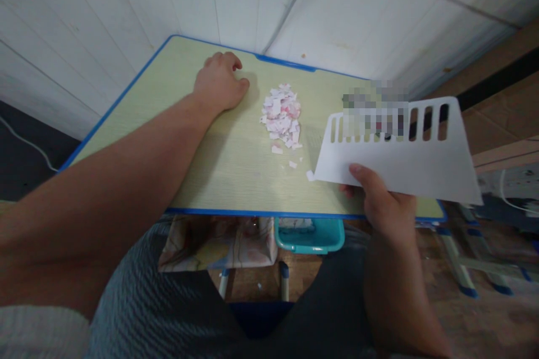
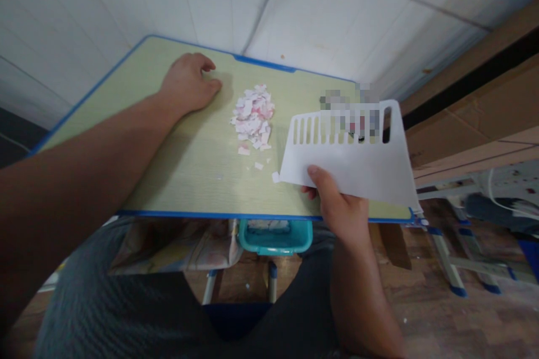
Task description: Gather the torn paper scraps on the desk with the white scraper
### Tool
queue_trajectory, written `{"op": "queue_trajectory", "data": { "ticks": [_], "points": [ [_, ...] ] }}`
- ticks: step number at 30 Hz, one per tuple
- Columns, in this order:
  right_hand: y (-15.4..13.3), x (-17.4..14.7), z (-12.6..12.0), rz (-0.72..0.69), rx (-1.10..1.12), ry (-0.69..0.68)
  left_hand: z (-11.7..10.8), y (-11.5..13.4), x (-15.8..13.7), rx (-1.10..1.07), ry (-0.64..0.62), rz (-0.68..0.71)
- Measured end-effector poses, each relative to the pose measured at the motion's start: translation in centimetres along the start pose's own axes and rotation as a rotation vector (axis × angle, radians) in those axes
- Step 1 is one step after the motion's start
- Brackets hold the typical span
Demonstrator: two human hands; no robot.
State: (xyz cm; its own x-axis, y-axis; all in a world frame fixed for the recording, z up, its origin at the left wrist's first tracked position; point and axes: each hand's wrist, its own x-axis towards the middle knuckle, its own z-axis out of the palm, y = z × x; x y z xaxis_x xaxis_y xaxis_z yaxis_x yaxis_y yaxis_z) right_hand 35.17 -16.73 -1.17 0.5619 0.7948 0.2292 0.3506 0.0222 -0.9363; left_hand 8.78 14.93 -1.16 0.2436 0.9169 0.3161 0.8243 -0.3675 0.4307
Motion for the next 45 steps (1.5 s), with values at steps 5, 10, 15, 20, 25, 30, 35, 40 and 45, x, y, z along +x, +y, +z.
{"op": "queue_trajectory", "data": {
  "ticks": [5, 10, 15, 20, 25, 30, 35, 40, 45],
  "points": [
    [0.5, -0.2, -0.3, 0.076, 0.055, -0.028, -1.5, 0.6, -0.8, 0.010, -0.166, 0.021],
    [0.2, -0.2, -0.2, 0.037, 0.065, 0.009, -1.8, 1.1, -0.9, 0.082, -0.258, 0.000],
    [0.4, -0.3, -0.2, 0.071, 0.096, -0.034, -1.8, 1.3, -0.8, 0.136, -0.286, -0.004],
    [0.1, -0.1, -0.2, -0.006, 0.074, -0.074, -2.0, 1.4, -1.2, 0.077, -0.206, 0.008],
    [-0.6, 0.0, -0.1, -0.055, 0.030, -0.083, -1.6, 0.9, -0.9, 0.086, -0.194, 0.021],
    [-0.7, 0.0, -0.2, -0.078, -0.052, -0.180, -1.2, 0.6, -0.7, 0.031, -0.186, 0.040],
    [-0.7, 0.1, -0.4, -0.132, -0.080, -0.252, -1.4, 1.0, -0.9, 0.055, -0.190, 0.014],
    [-0.6, 0.1, -0.5, -0.099, -0.067, -0.226, -1.8, 1.0, -0.3, -0.059, -0.129, 0.031],
    [-0.8, 0.0, -0.1, -0.066, -0.051, -0.192, -2.4, 4.5, -2.1, -0.127, -0.249, 0.433]
  ]
}}
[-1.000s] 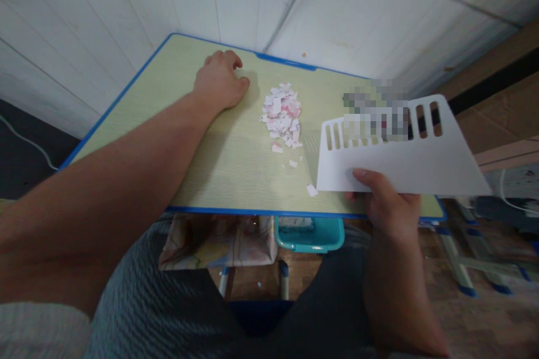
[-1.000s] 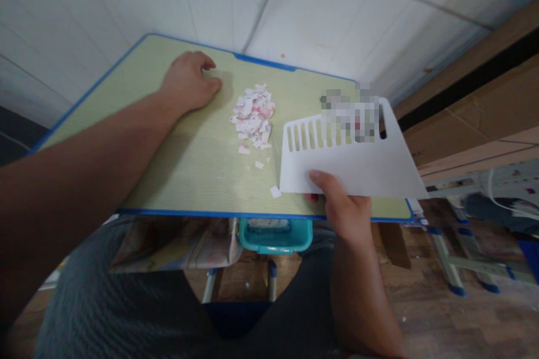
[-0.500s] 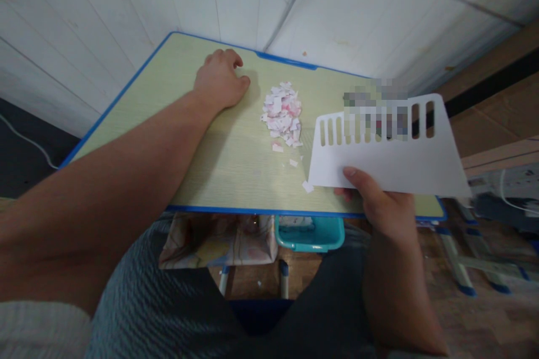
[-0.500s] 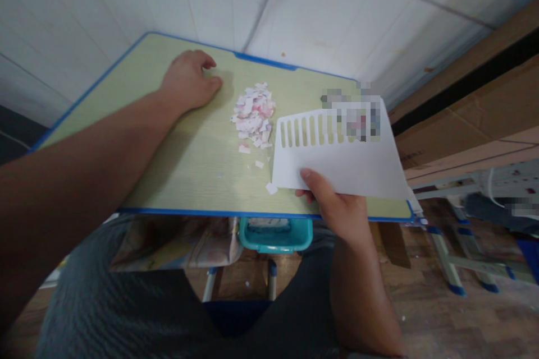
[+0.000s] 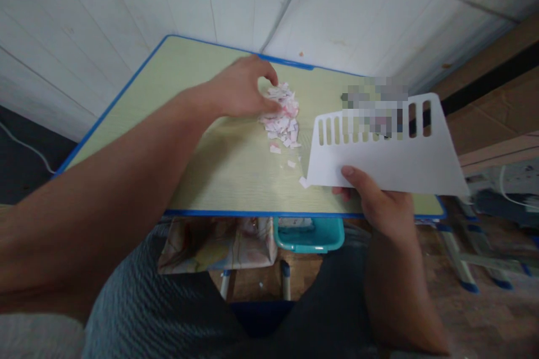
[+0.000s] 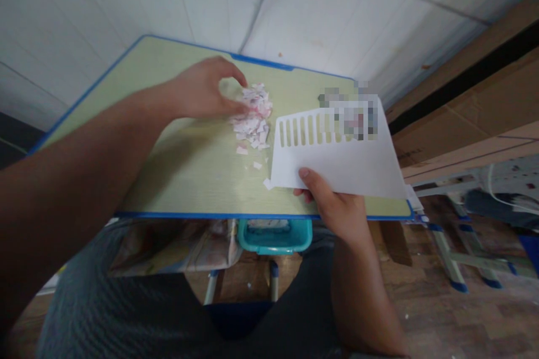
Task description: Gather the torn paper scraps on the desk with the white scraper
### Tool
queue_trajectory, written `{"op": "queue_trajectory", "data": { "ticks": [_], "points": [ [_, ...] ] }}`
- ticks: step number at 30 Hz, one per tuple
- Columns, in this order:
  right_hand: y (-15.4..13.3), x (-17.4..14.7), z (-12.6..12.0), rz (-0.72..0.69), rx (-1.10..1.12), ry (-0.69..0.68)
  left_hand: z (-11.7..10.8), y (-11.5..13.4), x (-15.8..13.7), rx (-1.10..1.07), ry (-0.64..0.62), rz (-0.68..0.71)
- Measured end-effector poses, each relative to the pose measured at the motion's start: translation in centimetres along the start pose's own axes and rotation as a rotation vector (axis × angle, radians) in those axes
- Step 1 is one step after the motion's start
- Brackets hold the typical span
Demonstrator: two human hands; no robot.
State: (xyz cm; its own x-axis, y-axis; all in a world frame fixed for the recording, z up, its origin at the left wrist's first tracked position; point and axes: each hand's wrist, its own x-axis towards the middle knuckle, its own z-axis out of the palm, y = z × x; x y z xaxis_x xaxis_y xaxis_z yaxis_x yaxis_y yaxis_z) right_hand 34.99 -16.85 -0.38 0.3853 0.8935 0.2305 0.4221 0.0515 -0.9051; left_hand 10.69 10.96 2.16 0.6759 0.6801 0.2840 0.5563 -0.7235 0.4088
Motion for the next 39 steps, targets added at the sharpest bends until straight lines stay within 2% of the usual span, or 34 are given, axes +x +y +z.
{"op": "queue_trajectory", "data": {
  "ticks": [1, 3, 5, 8, 13, 21, 30, 39],
  "points": [
    [-0.1, 0.0, 0.1, 0.008, 0.014, 0.014, 0.3, 1.4, -0.3, 0.004, -0.073, 0.107],
    [-0.1, 0.0, 0.3, 0.024, 0.033, 0.030, 0.9, 4.1, -1.0, 0.012, -0.183, 0.219],
    [-0.2, 0.1, 0.4, 0.030, 0.042, 0.042, 1.4, 6.1, -1.7, 0.053, -0.273, 0.261],
    [-0.1, 0.1, 0.4, 0.033, 0.044, 0.039, 1.8, 7.6, -2.4, 0.088, -0.342, 0.255],
    [-0.2, 0.1, 0.2, 0.026, 0.013, 0.028, 1.7, 7.6, -2.6, 0.103, -0.392, 0.254],
    [-0.6, 0.1, 0.4, 0.017, -0.008, 0.047, 1.7, 8.3, -2.8, 0.088, -0.387, 0.268],
    [-0.1, 0.0, 0.1, 0.012, 0.004, 0.051, 1.8, 7.8, -2.5, 0.098, -0.405, 0.221],
    [0.1, 0.0, 0.0, 0.014, 0.002, 0.047, 2.3, 8.0, -2.8, 0.099, -0.406, 0.233]
  ]
}}
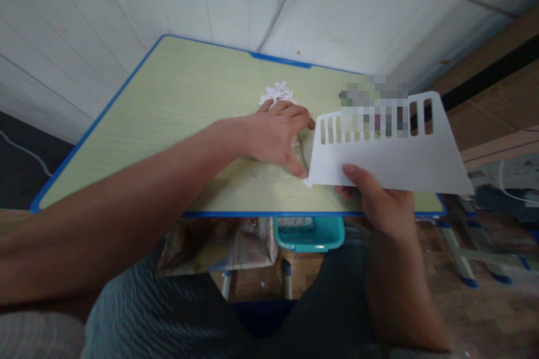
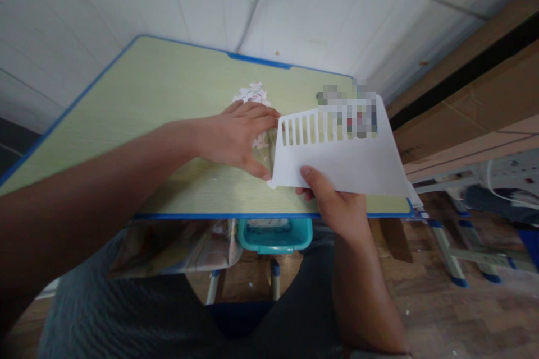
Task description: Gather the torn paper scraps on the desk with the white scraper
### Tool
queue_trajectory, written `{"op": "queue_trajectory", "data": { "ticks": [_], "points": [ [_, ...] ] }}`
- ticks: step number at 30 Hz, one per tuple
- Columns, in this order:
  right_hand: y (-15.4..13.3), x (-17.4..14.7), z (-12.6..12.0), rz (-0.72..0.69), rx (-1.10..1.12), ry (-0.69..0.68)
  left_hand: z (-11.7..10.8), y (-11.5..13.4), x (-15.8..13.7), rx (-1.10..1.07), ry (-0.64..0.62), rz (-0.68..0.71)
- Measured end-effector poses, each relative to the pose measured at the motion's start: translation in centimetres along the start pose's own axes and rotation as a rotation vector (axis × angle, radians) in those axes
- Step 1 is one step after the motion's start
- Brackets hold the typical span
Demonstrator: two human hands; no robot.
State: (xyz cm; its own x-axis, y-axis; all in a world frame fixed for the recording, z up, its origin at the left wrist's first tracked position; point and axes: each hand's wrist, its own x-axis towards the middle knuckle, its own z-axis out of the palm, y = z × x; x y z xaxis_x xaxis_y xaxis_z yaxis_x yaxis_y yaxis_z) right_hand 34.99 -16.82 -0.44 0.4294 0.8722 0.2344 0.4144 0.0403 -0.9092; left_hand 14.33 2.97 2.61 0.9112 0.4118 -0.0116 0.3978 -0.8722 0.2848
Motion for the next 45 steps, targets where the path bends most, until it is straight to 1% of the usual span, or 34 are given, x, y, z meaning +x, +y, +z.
{"op": "queue_trajectory", "data": {
  "ticks": [4, 9, 12, 20, 26, 32, 34, 39, 42, 45],
  "points": [
    [-0.1, 0.0, 0.2, 0.018, 0.016, 0.042, 0.0, 0.0, 0.1, 0.003, 0.033, 0.010],
    [0.8, 0.0, 0.2, 0.037, 0.093, 0.132, 0.0, 0.3, 0.0, -0.001, 0.010, 0.000],
    [1.0, 0.0, 0.2, 0.054, 0.087, 0.153, 0.2, 0.3, 0.0, -0.007, 0.019, 0.008],
    [-0.2, 0.2, 0.4, 0.009, -0.013, 0.050, 0.2, -0.2, 0.2, 0.010, 0.021, -0.012],
    [0.2, 0.2, 0.3, 0.021, 0.036, 0.096, -0.2, -0.7, 0.3, 0.018, 0.041, -0.041],
    [0.2, 0.2, 0.1, -0.017, 0.036, 0.069, -0.5, -1.4, 0.3, 0.014, 0.032, -0.073],
    [0.2, 0.3, -0.1, -0.044, 0.021, 0.042, -0.5, -1.5, 0.3, 0.018, 0.025, -0.072],
    [0.0, 0.6, -0.2, -0.058, -0.102, -0.095, -0.5, -1.0, 0.4, 0.033, 0.036, -0.082],
    [-0.2, 0.7, -0.1, -0.053, -0.114, -0.099, -0.7, -1.1, 0.4, 0.038, 0.031, -0.101],
    [-0.3, 0.6, 0.0, -0.039, -0.091, -0.088, -1.0, -1.6, 0.4, 0.033, 0.032, -0.118]
  ]
}}
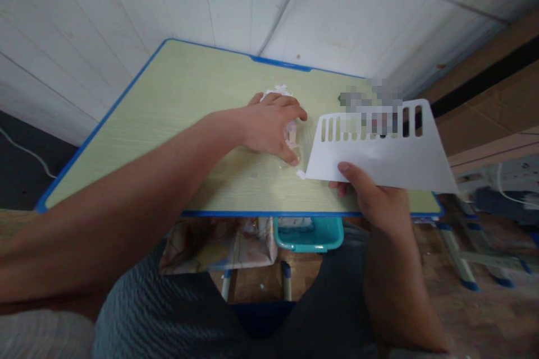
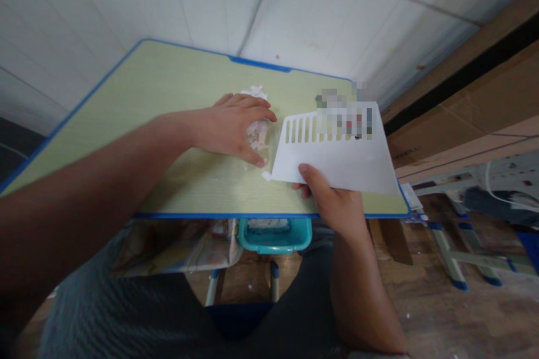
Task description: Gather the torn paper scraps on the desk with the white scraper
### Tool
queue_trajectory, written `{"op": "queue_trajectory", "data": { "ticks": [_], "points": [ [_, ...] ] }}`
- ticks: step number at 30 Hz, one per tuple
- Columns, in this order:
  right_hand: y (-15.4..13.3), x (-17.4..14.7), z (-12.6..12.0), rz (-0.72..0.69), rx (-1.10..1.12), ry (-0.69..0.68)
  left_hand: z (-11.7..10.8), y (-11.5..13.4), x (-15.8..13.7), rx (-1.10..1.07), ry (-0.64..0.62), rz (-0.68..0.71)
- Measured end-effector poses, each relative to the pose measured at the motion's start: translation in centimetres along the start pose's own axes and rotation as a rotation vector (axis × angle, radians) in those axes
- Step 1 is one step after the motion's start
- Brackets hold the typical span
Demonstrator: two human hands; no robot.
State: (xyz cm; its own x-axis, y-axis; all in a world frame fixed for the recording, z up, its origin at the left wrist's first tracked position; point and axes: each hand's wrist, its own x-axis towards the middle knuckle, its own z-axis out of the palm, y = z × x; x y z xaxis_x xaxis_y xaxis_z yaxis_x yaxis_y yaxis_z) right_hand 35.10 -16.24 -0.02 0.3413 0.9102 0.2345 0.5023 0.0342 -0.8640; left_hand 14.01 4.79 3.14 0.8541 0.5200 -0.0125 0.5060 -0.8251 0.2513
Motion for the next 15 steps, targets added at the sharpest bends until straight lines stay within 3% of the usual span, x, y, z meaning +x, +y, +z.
{"op": "queue_trajectory", "data": {
  "ticks": [15],
  "points": [
    [-0.1, -0.1, 0.2, 0.007, 0.042, 0.032, 1.7, 1.0, 0.1, -0.026, 0.078, 0.072]
  ]
}}
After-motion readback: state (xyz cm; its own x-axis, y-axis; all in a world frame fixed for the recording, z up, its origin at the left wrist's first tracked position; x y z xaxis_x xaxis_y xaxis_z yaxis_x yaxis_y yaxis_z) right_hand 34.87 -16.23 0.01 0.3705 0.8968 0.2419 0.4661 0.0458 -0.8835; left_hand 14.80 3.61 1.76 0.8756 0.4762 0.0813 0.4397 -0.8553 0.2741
